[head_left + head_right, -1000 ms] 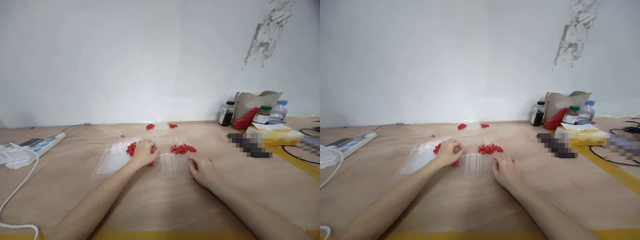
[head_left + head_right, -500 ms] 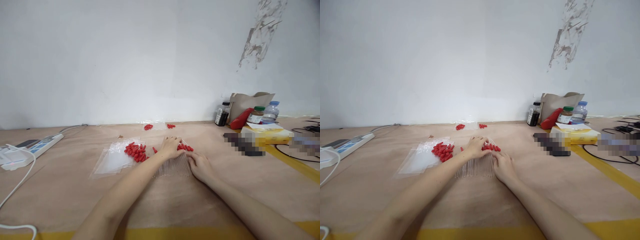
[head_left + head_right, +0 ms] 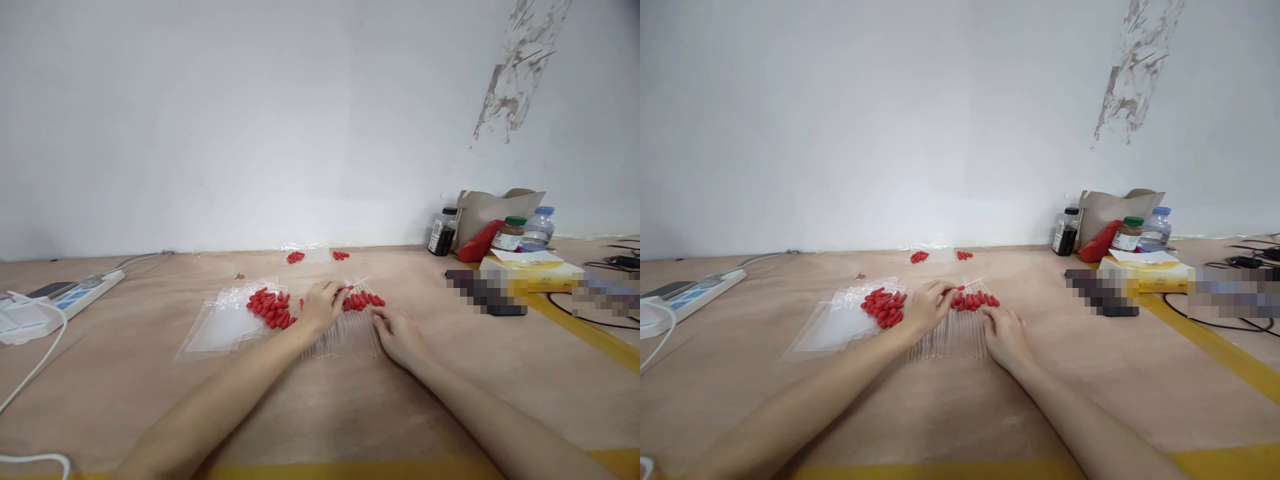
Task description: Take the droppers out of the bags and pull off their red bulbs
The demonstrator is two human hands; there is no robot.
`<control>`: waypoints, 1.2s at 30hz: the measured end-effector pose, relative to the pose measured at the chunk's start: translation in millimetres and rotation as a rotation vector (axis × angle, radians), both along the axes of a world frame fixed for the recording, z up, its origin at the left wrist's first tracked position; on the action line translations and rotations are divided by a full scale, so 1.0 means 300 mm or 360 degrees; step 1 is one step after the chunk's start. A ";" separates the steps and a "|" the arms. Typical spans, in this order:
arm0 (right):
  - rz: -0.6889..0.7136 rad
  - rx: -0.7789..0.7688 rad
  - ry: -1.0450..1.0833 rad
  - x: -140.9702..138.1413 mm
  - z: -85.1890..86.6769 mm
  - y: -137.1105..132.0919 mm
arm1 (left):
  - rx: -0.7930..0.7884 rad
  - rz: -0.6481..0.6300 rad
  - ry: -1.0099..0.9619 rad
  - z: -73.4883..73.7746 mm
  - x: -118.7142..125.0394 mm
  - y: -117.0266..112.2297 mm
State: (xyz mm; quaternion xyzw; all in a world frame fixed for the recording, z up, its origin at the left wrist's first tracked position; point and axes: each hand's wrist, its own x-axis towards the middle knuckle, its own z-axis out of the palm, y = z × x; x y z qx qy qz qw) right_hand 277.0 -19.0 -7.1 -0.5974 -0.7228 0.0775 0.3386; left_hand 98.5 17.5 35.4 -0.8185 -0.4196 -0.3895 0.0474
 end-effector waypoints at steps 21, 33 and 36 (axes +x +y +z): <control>0.0624 0.0932 -0.0392 -0.098 0.018 -0.074 | -0.0187 -0.0498 -0.0216 -0.092 -0.276 -0.213; 0.0738 0.1007 -0.0472 -0.120 0.009 -0.085 | 0.0024 -0.0272 0.0291 -0.086 -0.222 -0.211; 0.0774 0.1020 -0.0479 -0.119 0.011 -0.091 | 0.0056 -0.0293 0.0383 -0.090 -0.226 -0.212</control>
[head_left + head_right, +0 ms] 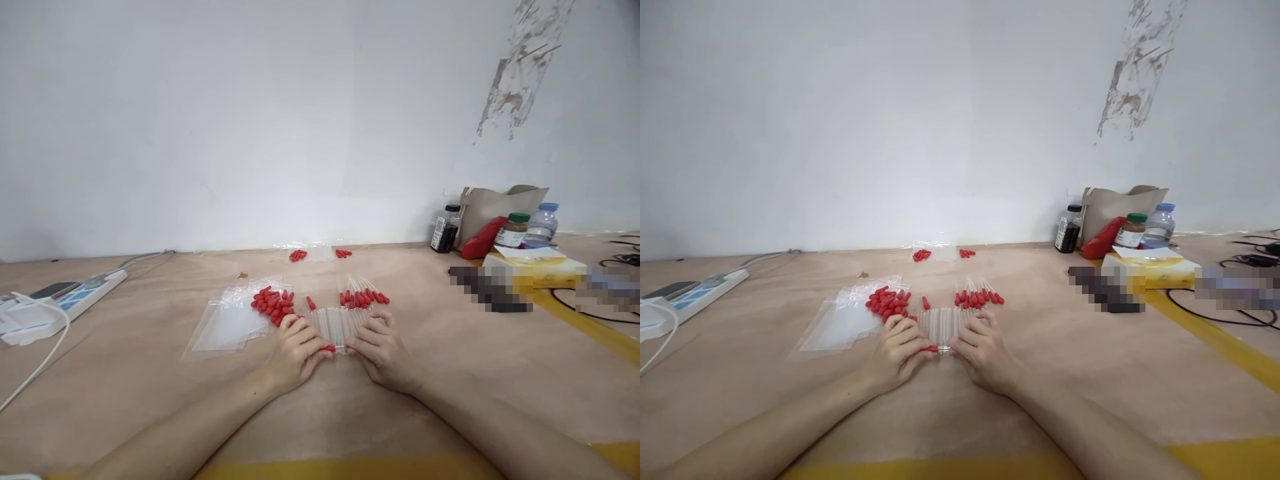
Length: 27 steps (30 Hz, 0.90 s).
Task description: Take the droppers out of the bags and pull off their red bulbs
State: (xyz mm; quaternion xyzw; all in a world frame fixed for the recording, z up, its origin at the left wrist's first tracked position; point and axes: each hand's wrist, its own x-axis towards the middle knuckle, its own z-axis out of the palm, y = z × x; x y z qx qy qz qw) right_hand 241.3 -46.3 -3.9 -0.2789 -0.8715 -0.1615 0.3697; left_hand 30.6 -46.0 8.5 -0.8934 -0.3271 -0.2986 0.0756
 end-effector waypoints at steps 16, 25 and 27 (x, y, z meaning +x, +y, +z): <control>-0.0875 -0.0972 0.0458 0.193 0.021 0.093 | -0.0207 0.0510 -0.0631 0.051 -0.147 0.084; -0.1011 -0.1031 0.0320 0.149 0.007 0.076 | -0.0333 0.0831 -0.0047 0.154 -0.085 0.164; -0.1003 -0.1055 0.0306 0.136 0.005 0.073 | -0.0270 0.0903 0.0173 0.151 -0.051 0.180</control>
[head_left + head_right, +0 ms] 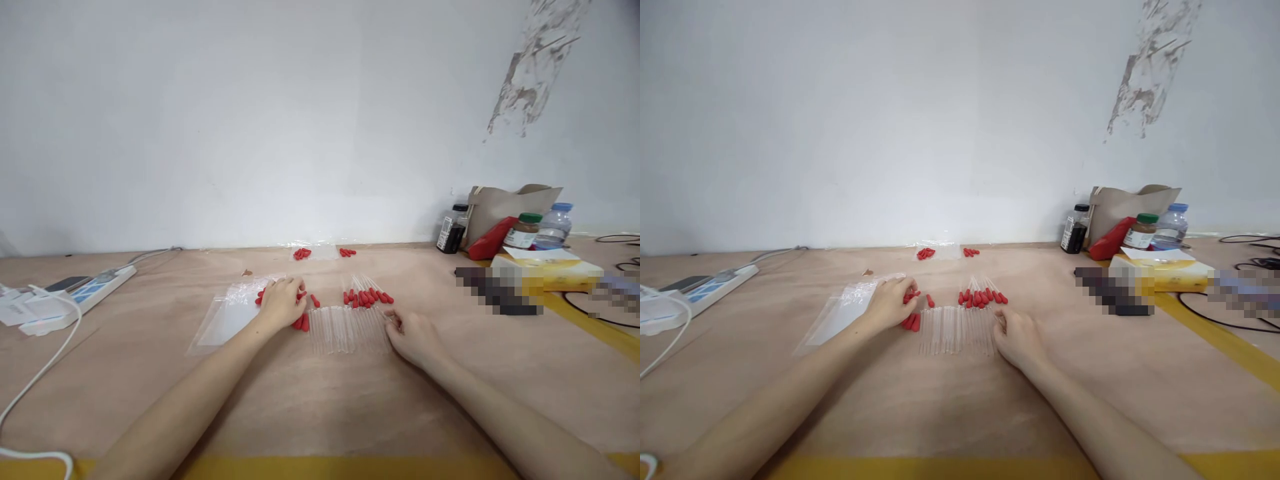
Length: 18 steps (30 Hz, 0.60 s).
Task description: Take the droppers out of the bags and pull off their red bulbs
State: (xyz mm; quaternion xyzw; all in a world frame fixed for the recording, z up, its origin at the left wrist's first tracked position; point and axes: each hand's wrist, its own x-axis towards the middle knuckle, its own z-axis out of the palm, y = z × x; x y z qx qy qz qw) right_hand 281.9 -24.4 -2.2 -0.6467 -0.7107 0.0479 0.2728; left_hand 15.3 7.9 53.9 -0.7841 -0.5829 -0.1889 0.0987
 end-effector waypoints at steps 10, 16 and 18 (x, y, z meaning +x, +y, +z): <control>0.0026 0.0001 0.0046 -0.006 -0.005 0.001 | 0.0012 -0.0014 0.0092 -0.039 0.006 0.017; 0.0071 0.0032 0.0086 -0.010 -0.017 0.009 | 0.0040 -0.0104 -0.0077 -0.031 0.085 0.024; 0.0081 0.0024 0.0137 -0.006 -0.017 0.013 | 0.0000 -0.0209 -0.0071 -0.038 0.138 0.030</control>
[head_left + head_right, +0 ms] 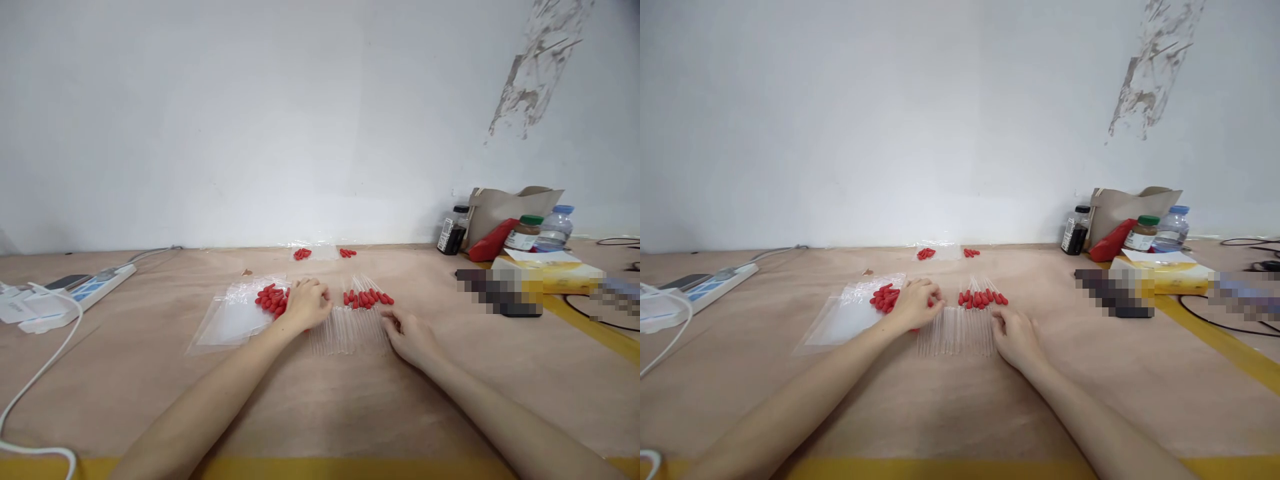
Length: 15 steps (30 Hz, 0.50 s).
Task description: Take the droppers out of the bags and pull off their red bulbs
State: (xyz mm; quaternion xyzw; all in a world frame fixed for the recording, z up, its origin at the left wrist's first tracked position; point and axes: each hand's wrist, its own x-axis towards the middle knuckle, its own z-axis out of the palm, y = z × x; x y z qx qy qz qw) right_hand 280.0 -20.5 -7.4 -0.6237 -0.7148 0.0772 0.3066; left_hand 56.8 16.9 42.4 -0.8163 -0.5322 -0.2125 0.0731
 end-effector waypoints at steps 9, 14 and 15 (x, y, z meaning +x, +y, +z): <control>-0.0162 -0.0123 0.0099 0.052 -0.009 0.040 | -0.0184 -0.0210 -0.0054 -0.031 0.221 0.079; -0.0107 -0.0092 0.0135 0.057 -0.030 0.060 | -0.0298 -0.0171 -0.0133 -0.038 0.245 0.106; -0.0101 -0.0084 0.0133 0.055 -0.031 0.061 | -0.0313 -0.0158 -0.0156 -0.039 0.247 0.107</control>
